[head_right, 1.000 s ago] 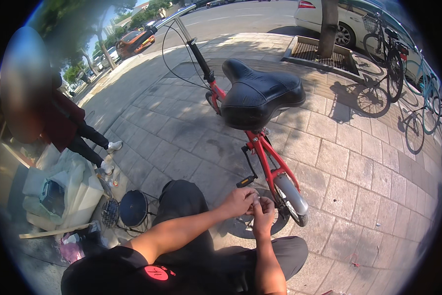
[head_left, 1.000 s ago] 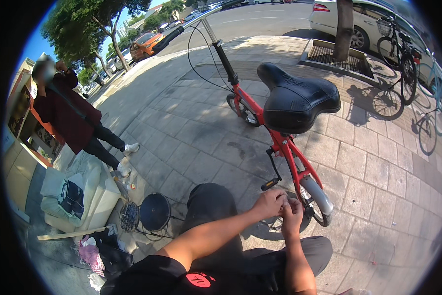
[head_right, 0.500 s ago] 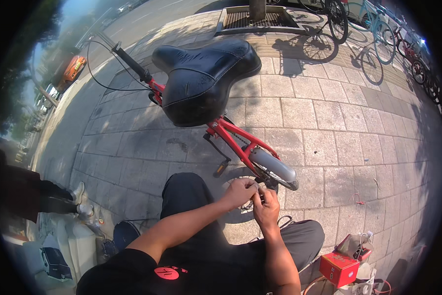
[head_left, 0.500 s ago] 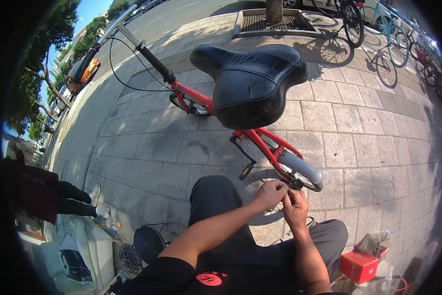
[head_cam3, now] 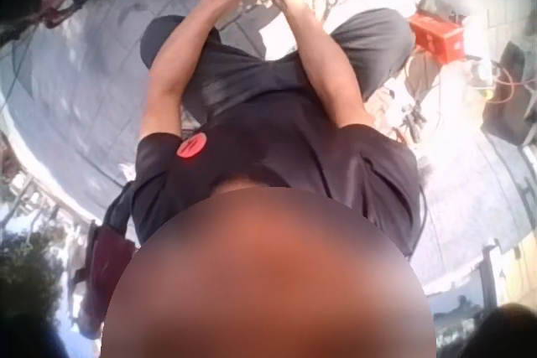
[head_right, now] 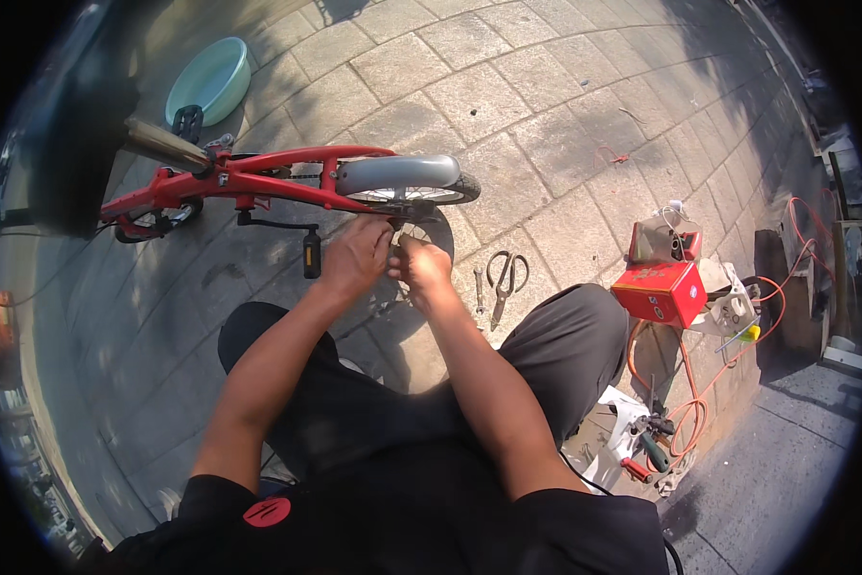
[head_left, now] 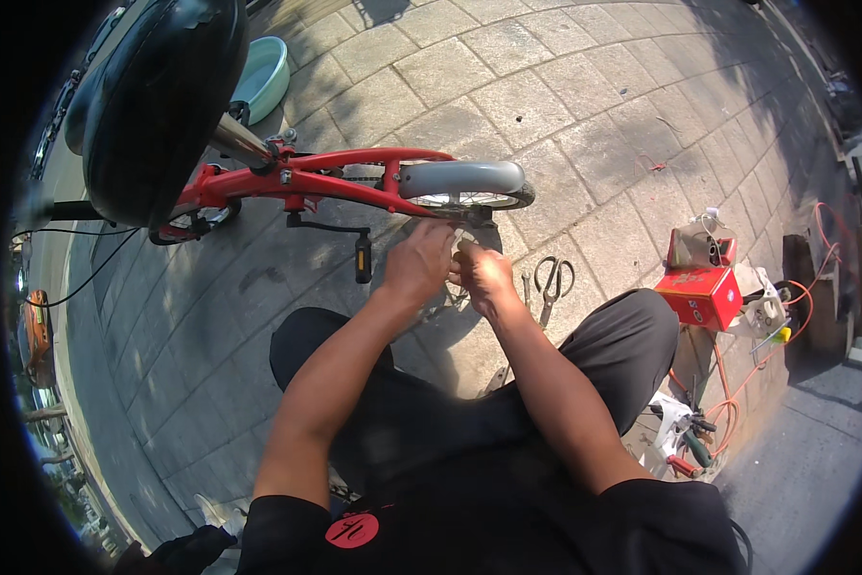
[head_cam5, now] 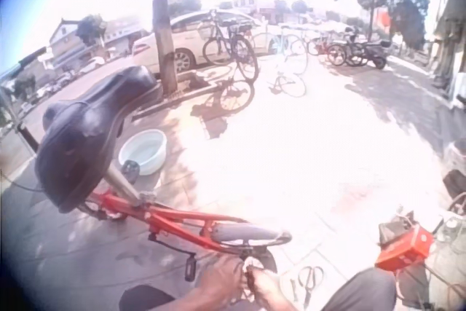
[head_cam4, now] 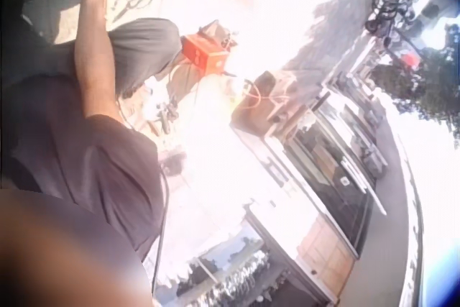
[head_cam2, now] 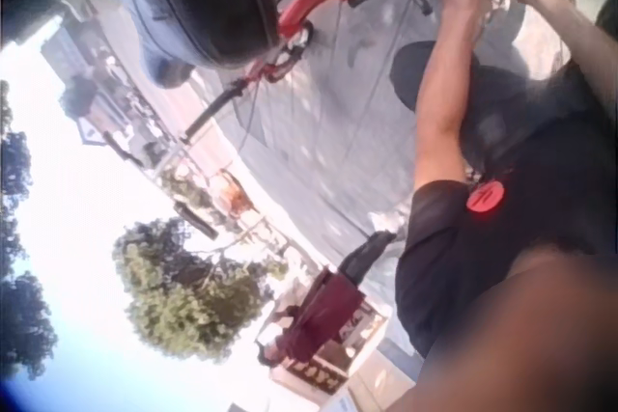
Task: The person adjusts the rear brake and derailleur on a red folding bicycle using an Allen key and pliers. They tighten bolts, align components, and test the wheel rotation while seated on the pavement.
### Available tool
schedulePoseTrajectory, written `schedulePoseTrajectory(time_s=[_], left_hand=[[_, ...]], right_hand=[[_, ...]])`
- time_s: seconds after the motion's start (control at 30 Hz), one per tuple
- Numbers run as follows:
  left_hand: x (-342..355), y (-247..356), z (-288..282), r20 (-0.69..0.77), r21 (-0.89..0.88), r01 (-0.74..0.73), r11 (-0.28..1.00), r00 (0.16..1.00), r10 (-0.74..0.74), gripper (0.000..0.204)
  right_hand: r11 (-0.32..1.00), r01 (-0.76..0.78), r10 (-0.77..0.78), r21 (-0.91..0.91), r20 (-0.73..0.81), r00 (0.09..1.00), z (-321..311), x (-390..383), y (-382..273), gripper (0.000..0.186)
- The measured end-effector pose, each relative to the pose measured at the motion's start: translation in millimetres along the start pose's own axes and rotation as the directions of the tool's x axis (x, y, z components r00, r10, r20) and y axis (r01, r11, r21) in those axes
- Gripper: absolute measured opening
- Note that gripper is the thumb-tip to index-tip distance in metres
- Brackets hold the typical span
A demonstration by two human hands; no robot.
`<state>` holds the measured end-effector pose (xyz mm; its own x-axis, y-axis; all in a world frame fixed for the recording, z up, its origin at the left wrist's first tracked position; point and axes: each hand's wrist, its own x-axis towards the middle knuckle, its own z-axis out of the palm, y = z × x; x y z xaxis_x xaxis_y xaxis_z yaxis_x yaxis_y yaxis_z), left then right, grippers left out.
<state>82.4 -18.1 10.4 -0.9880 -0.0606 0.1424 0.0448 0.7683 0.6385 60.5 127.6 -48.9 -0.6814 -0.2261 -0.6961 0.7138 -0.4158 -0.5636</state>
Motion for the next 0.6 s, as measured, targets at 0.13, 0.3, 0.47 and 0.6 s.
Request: schedulePoseTrajectory(time_s=[0.13,0.3,0.47,0.6], left_hand=[[0.0,-21.2,-5.8,0.15,0.128,-0.074,0.989,0.987,0.054,0.02],[7.9,-30.3,11.8,0.145,0.224,-0.148,0.963,0.983,0.117,0.023],[12.7,-51.0,21.0,0.131,0.367,-0.259,0.893,0.965,0.226,0.029],[19.9,-45.2,29.9,0.077,0.364,-0.309,0.879,0.95,0.302,0.021]], right_hand=[[0.99,0.141,-0.141,0.026,-0.027,0.99,21.6,2.4,10.3,0.024],[0.928,0.292,-0.289,0.229,-0.048,0.956,17.2,34.2,33.1,0.02],[0.857,0.271,-0.273,0.439,-0.059,0.96,30.2,20.1,44.0,0.024],[0.815,0.256,-0.3,0.519,0.001,0.954,21.8,39.4,58.8,0.031]])
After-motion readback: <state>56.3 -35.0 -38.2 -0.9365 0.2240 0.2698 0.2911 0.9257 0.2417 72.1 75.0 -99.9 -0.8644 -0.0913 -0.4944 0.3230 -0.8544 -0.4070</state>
